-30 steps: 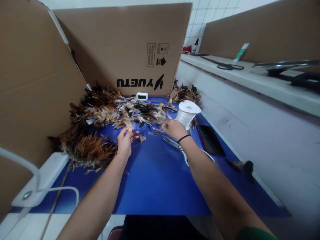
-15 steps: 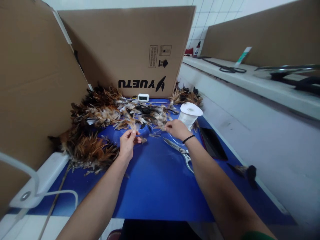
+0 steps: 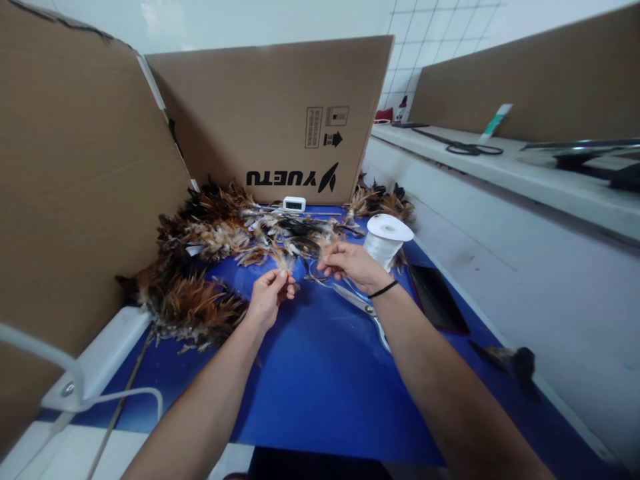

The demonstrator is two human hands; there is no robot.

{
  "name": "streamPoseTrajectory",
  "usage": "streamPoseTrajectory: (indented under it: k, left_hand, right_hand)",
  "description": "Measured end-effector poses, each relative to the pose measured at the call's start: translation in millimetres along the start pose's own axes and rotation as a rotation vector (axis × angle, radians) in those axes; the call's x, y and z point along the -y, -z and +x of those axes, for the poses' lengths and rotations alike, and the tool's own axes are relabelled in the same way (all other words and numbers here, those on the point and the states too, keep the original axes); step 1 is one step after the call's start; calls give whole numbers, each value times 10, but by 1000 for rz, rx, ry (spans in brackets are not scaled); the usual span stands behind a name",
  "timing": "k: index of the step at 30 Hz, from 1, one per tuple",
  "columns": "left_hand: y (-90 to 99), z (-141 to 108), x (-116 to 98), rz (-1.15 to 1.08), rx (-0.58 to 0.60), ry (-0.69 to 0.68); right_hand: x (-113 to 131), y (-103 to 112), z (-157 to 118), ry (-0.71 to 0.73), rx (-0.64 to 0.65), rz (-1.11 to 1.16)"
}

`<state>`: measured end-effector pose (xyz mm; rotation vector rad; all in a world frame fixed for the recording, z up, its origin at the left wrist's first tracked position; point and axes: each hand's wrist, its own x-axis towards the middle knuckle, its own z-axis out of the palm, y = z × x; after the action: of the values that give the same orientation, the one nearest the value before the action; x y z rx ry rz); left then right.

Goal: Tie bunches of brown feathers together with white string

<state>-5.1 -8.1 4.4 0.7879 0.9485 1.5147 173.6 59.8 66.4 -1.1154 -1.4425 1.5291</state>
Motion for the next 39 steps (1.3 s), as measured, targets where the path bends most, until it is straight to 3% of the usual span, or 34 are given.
streamPoseTrajectory:
  k: [3, 9, 18, 27, 34, 39]
  left_hand:
    - [-9, -9, -7, -4, 16, 13]
    - [-28, -32, -10, -21, 45, 48]
    - [-38, -56, -25, -65, 130, 119]
    - [-32, -76, -39, -166, 209, 165]
    - [-50, -101, -67, -171, 270, 219]
    - [-39, -92, -55, -169, 314, 243]
  right_hand:
    - [-19, -24, 8, -1, -3, -16]
    - [-41, -75, 15, 154, -69, -43]
    - [72, -199, -116, 271, 108, -125]
    - [75, -213, -145, 313, 103, -180]
    - [59, -187, -117, 518, 170, -327]
    - [29, -182, -103, 546, 218, -303]
